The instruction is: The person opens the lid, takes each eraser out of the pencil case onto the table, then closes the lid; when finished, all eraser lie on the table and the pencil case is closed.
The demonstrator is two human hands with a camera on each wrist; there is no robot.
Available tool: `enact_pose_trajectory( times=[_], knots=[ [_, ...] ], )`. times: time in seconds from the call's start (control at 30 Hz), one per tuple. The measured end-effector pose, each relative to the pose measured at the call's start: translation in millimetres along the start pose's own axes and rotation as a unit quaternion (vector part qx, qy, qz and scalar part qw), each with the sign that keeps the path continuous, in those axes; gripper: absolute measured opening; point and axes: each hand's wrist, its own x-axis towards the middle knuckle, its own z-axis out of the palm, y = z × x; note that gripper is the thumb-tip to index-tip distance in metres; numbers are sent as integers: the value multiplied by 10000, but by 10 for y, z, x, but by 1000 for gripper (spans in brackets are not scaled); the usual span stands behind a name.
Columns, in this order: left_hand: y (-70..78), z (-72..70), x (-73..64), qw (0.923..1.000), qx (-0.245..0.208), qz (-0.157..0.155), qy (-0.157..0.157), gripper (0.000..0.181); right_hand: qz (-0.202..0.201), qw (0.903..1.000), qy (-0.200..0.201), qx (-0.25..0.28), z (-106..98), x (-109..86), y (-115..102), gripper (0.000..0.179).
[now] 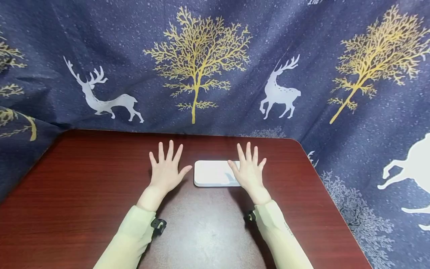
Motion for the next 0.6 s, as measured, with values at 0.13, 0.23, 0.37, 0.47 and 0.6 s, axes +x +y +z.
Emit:
enact_pose_trajectory(
  times=[0.13, 0.23, 0.37, 0.47, 0.6],
  knots=[
    [7, -18, -10, 10000, -73, -31, -20, 81, -24, 9999, -7, 135, -47, -17, 29, 72],
    [17, -30, -14, 9998, -200, -3, -58, 81, -98, 9994, -8, 343, -87, -30, 58, 73],
    [37, -43, -6, 9985, -545, 67, -55, 78, -557, 9946, 183, 859, -116, -31, 119, 71],
    [58, -63, 3, 9958, -911, 90, 18, 75, -1013, 9860, 385, 1268, -117, -23, 189, 64],
    [71, -75, 19, 9860, -1649, 229, 35, 73, -1316, 9727, 573, 1822, -145, -10, 300, 57]
  ],
)
